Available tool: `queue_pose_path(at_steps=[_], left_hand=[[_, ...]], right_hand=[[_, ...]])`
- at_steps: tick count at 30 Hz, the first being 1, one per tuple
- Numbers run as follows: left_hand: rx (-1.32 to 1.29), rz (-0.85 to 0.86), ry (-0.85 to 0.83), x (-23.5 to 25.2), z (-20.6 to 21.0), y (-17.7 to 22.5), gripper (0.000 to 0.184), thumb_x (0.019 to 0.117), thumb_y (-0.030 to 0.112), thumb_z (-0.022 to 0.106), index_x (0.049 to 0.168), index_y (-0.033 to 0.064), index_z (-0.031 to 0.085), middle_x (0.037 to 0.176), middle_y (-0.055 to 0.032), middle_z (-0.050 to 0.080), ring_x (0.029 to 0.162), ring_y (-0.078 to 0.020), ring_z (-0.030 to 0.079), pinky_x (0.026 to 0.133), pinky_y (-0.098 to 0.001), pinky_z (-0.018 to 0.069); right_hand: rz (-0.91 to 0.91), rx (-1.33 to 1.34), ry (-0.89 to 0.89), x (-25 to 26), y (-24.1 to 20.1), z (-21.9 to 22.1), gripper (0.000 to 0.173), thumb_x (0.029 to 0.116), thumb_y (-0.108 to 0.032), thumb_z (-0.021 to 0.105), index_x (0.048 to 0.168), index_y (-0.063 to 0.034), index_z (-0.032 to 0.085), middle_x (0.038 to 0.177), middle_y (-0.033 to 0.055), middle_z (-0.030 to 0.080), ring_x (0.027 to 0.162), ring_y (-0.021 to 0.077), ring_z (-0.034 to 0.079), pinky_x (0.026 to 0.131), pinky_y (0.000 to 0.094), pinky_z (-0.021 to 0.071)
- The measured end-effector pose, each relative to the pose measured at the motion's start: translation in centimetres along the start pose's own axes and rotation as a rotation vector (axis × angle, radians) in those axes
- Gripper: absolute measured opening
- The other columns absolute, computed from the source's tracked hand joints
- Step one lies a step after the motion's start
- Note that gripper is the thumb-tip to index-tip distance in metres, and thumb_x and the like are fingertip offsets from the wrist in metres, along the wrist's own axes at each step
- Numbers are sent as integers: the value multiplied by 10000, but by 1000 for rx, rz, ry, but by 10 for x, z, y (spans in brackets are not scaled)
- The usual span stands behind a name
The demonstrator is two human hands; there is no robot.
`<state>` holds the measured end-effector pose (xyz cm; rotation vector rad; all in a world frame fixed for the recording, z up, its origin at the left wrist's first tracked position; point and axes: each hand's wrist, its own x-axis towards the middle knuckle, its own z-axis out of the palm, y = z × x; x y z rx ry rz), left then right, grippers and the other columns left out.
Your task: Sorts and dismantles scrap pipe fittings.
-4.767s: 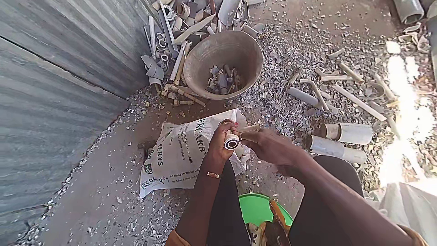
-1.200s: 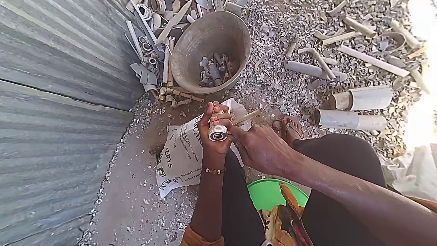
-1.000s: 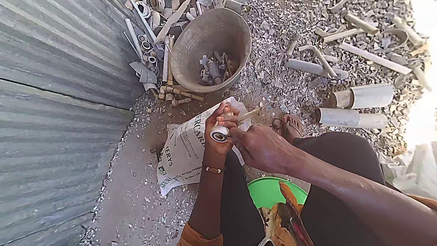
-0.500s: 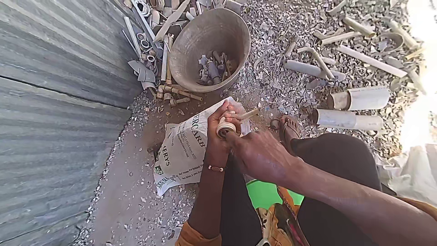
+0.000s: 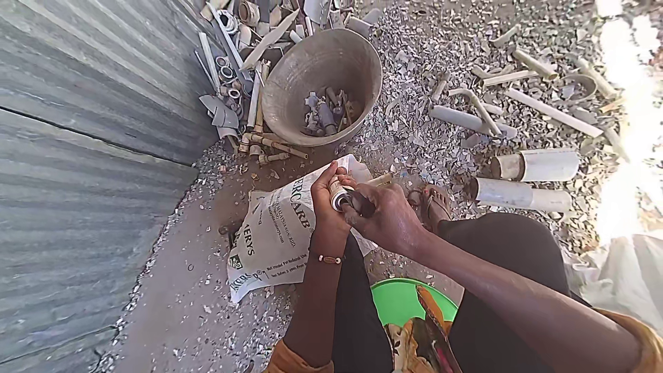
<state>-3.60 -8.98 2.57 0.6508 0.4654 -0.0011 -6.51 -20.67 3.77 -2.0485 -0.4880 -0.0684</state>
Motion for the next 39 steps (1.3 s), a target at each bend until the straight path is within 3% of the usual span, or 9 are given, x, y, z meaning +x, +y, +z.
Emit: queue_pose_path(at_steps=[4, 8, 11, 15, 19, 26, 32, 36, 39], left_hand=[[-37, -61, -56, 0, -8, 3, 295, 1084, 263, 405, 869, 126, 553, 643, 47, 532, 489, -18, 551, 482, -129, 490], [-40, -49, -34, 9, -18, 8, 374, 1095, 287, 369, 799, 128, 534, 575, 31, 534, 467, -42, 562, 460, -159, 492], [-110, 49, 109, 16, -17, 24, 298, 1076, 244, 423, 813, 144, 519, 621, 35, 524, 489, -37, 547, 478, -142, 489], [-16, 9, -34, 6, -25, 33, 333, 1082, 303, 389, 871, 112, 562, 685, 7, 576, 521, -72, 591, 488, -189, 527], [146, -44, -67, -12, -17, 35, 277, 1097, 207, 371, 986, 77, 589, 813, -60, 654, 577, -112, 649, 482, -224, 559], [428, -35, -299, -16, -21, 34, 181, 1054, 99, 376, 1036, 104, 556, 889, -37, 643, 597, -82, 626, 546, -213, 574], [434, 1, -72, -13, -15, 33, 180, 1099, 165, 390, 1091, 96, 556, 847, -38, 626, 567, -93, 615, 507, -226, 562], [210, 22, 47, -13, -10, 33, 204, 1095, 194, 404, 1001, 90, 552, 780, -32, 630, 517, -77, 599, 466, -188, 531], [-39, -125, -2, -7, -19, 36, 352, 1096, 302, 357, 900, 94, 563, 737, -16, 604, 541, -71, 616, 479, -169, 532]], right_hand=[[-339, -62, 110, -5, 5, 14, 159, 842, -133, 657, 713, -47, 622, 523, 48, 520, 468, 162, 530, 446, 321, 387], [-795, -230, 191, -21, 3, 26, 188, 969, -133, 577, 819, -33, 631, 523, 60, 515, 436, 218, 530, 412, 346, 435], [-931, -217, 134, -52, -12, 39, 148, 981, -125, 539, 872, -60, 615, 571, 47, 506, 477, 210, 506, 459, 325, 437], [-437, 56, 151, -31, -5, 17, 196, 921, -187, 647, 777, -55, 637, 550, 28, 551, 469, 108, 541, 435, 262, 437], [37, 310, 154, -3, 11, -23, 274, 931, -269, 709, 728, -163, 557, 572, -133, 457, 477, -68, 421, 461, 129, 364], [32, 566, -9, -10, 19, -30, 143, 971, -206, 691, 884, -94, 672, 658, -110, 579, 503, -43, 510, 471, 143, 459], [82, 867, -205, -11, 19, -40, 86, 963, -182, 720, 919, -108, 714, 656, -106, 629, 469, -30, 532, 431, 146, 471], [93, 453, -165, -6, 26, -53, 121, 975, -205, 676, 912, -102, 689, 669, -100, 601, 506, -36, 522, 469, 156, 468], [139, -208, -113, 6, 39, -78, 115, 968, -93, 618, 935, -52, 720, 673, 50, 612, 576, 183, 574, 550, 402, 467]])
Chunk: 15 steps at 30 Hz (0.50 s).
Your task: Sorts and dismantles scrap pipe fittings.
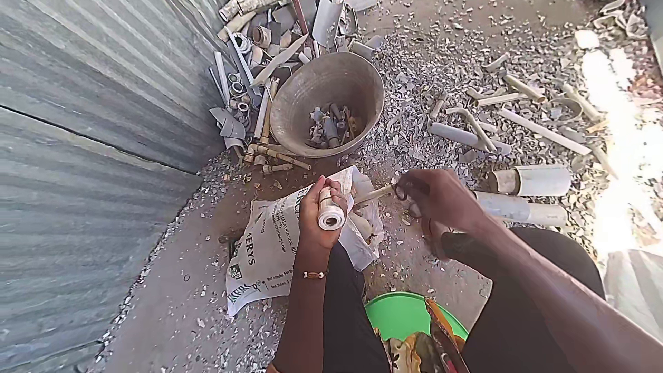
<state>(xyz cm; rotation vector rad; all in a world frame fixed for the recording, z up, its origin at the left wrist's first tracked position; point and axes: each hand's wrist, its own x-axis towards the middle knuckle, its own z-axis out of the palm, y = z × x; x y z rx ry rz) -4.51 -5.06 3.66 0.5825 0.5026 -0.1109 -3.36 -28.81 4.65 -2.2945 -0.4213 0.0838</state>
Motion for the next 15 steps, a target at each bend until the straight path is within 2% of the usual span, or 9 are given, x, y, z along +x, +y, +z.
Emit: queue_pose_path(at_steps=[2, 3, 5, 8, 10, 12, 15], left_hand=[[-37, 12, 27, 2, -1, -1, 374, 1098, 325, 345, 892, 91, 550, 710, -17, 589, 543, -75, 615, 497, -171, 535], [-30, 43, 53, 2, 0, -2, 371, 1099, 326, 347, 899, 88, 550, 702, -20, 585, 542, -77, 613, 504, -174, 536], [-41, 76, 92, 2, 2, -2, 357, 1099, 328, 355, 913, 92, 546, 702, -20, 582, 562, -77, 620, 527, -178, 544], [-70, 80, 155, 1, 7, -5, 275, 1095, 319, 380, 954, 122, 509, 756, -13, 581, 618, -68, 635, 571, -175, 558], [-66, 84, 165, 0, 7, -7, 266, 1093, 319, 395, 964, 119, 515, 772, -20, 588, 630, -76, 638, 580, -180, 561], [-60, 91, 157, 0, 7, -9, 282, 1097, 338, 385, 965, 126, 516, 773, -17, 596, 636, -77, 646, 580, -188, 565], [-58, 99, 193, -1, 8, -12, 277, 1105, 374, 373, 1018, 143, 499, 841, -19, 610, 724, -89, 672, 649, -212, 587]], right_hand=[[102, -248, 42, 3, 11, -8, 134, 964, -60, 592, 995, -27, 718, 690, 141, 627, 638, 339, 629, 576, 552, 474], [128, -294, 73, 3, 14, -9, 132, 959, -54, 589, 999, -26, 712, 683, 148, 619, 639, 355, 627, 566, 560, 465], [90, -252, 123, 3, 14, -7, 110, 956, -61, 615, 986, -25, 715, 671, 124, 612, 600, 311, 605, 546, 519, 462], [-10, -2, 78, 0, 2, 7, 92, 934, -70, 659, 976, -40, 736, 690, 69, 626, 580, 192, 574, 562, 422, 460], [7, 263, -71, -2, -8, 20, 83, 949, -107, 658, 985, -73, 724, 671, -20, 575, 532, 61, 498, 516, 275, 440], [77, 604, -255, -4, -20, 31, 121, 949, -91, 672, 1062, -82, 713, 648, -73, 562, 480, -7, 483, 462, 172, 441], [160, 917, -399, -6, -34, 46, 254, 927, -46, 683, 1171, -91, 633, 693, -62, 568, 453, 7, 477, 440, 157, 445]])
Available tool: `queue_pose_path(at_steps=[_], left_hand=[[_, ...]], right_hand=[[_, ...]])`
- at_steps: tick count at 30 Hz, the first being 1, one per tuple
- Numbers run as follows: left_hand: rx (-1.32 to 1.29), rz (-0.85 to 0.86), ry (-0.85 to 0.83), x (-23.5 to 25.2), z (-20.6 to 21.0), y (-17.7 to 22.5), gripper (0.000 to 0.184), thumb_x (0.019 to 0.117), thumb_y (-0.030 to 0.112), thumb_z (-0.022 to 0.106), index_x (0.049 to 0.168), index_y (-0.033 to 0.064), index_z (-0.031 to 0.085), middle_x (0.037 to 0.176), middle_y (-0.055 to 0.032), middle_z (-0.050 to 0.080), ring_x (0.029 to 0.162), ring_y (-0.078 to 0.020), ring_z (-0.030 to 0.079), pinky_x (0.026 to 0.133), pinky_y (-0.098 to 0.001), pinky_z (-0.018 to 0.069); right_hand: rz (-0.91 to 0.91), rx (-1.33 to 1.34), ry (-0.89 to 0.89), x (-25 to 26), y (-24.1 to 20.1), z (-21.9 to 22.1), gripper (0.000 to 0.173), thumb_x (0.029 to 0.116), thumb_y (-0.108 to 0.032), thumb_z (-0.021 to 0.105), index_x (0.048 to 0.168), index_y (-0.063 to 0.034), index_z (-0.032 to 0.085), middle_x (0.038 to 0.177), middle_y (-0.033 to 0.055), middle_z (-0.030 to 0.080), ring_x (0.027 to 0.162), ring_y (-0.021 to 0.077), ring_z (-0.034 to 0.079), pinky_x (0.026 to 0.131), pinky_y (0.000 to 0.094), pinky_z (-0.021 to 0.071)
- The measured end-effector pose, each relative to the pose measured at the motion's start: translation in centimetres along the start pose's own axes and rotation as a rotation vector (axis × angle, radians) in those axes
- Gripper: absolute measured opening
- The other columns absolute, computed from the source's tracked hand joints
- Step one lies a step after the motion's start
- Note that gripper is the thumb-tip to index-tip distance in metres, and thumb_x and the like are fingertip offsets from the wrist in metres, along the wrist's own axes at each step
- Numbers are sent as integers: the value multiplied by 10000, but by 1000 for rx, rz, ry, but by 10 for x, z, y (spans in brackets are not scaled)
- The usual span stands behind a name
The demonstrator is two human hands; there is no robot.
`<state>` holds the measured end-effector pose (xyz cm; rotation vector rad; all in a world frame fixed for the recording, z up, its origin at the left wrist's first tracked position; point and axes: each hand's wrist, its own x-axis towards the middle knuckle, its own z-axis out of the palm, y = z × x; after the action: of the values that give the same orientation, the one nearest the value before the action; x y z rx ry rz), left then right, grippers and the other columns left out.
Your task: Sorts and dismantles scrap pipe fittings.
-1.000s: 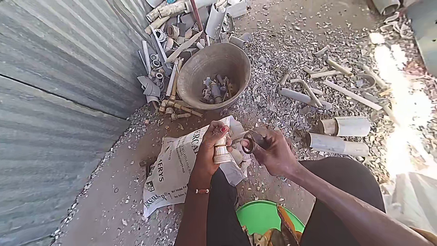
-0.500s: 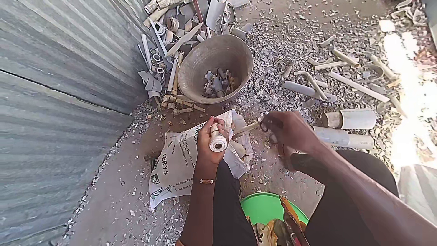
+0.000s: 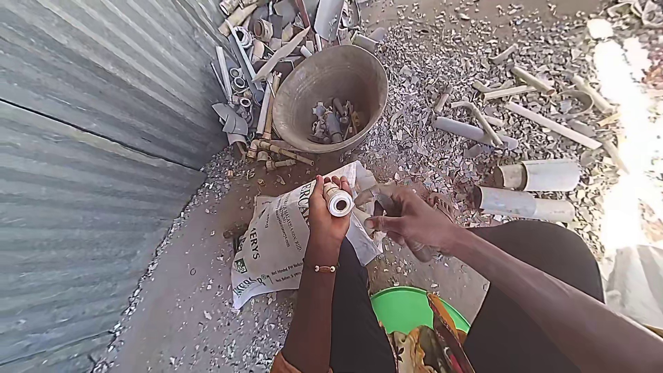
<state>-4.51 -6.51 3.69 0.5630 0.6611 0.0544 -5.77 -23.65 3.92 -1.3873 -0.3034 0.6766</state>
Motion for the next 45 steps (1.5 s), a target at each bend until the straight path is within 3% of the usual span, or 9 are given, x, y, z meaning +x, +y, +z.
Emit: queue_pose_path(at_steps=[7, 14, 19, 22, 34, 36, 39, 42, 45], left_hand=[[166, -18, 68, -6, 6, -6, 405, 1114, 432, 320, 1292, 94, 453, 1191, -135, 656, 1016, -217, 714, 803, -315, 599], [539, 264, -124, 2, 3, -15, 313, 1125, 236, 366, 1409, 103, 373, 1255, -150, 593, 1011, -264, 697, 815, -397, 597], [861, 235, -226, 2, 1, -12, 334, 1110, 219, 430, 1420, 121, 353, 1318, -136, 596, 1009, -218, 681, 800, -384, 578], [1252, 414, -298, 4, -14, -7, 674, 1021, 250, 635, 1548, 96, 245, 1541, -185, 399, 1324, -302, 522, 1013, -510, 505], [1510, 590, -193, 15, -11, -1, 624, 989, 239, 677, 1503, 48, 380, 1573, -285, 314, 1331, -386, 518, 1023, -489, 505], [1540, 630, -180, 15, -6, -3, 605, 984, 233, 678, 1485, 24, 410, 1552, -299, 337, 1289, -389, 543, 996, -476, 518], [1586, 615, -192, 14, -2, -9, 594, 983, 244, 676, 1476, 31, 424, 1527, -277, 390, 1253, -368, 575, 990, -471, 522], [1618, 568, -223, 15, 2, -12, 648, 973, 241, 693, 1507, 49, 379, 1531, -250, 398, 1245, -340, 579, 996, -451, 514], [1611, 574, -226, 21, -2, -7, 657, 973, 233, 690, 1508, 36, 364, 1520, -239, 419, 1243, -332, 585, 1000, -454, 515]], right_hand=[[-108, -114, 184, 12, 17, 16, 524, 820, -62, 810, 1211, -86, 462, 751, -35, 584, 493, 13, 483, 465, 157, 420], [-299, -529, 303, 21, 31, 1, 486, 891, -313, 790, 1263, -47, 626, 741, -44, 611, 591, 6, 489, 572, 195, 421], [3, -132, 240, 16, 30, -12, 282, 938, -214, 730, 1174, -95, 630, 685, -24, 609, 455, 40, 524, 458, 188, 482], [170, 141, 379, 14, 36, -23, 193, 1067, -219, 506, 1122, -89, 638, 636, 19, 594, 424, 74, 521, 418, 202, 471], [450, 105, 1064, 84, 142, -57, 519, 989, -251, 651, 1413, -8, 475, 1210, 267, 598, 972, 351, 663, 802, 514, 563], [447, 247, 1021, 109, 170, -32, 540, 1003, -216, 636, 1463, -29, 425, 1237, 276, 579, 948, 354, 660, 763, 506, 570], [451, 353, 677, 126, 175, 25, 228, 1057, -187, 519, 1185, -5, 570, 917, 102, 585, 683, 151, 566, 598, 306, 495], [464, 344, 443, 107, 108, 63, 295, 1116, -126, 367, 1296, 37, 535, 1036, 127, 619, 819, 140, 586, 757, 301, 500], [594, 298, 590, 107, 100, 65, 277, 1054, -98, 506, 1264, 75, 557, 1088, 184, 616, 876, 193, 596, 784, 327, 504]])
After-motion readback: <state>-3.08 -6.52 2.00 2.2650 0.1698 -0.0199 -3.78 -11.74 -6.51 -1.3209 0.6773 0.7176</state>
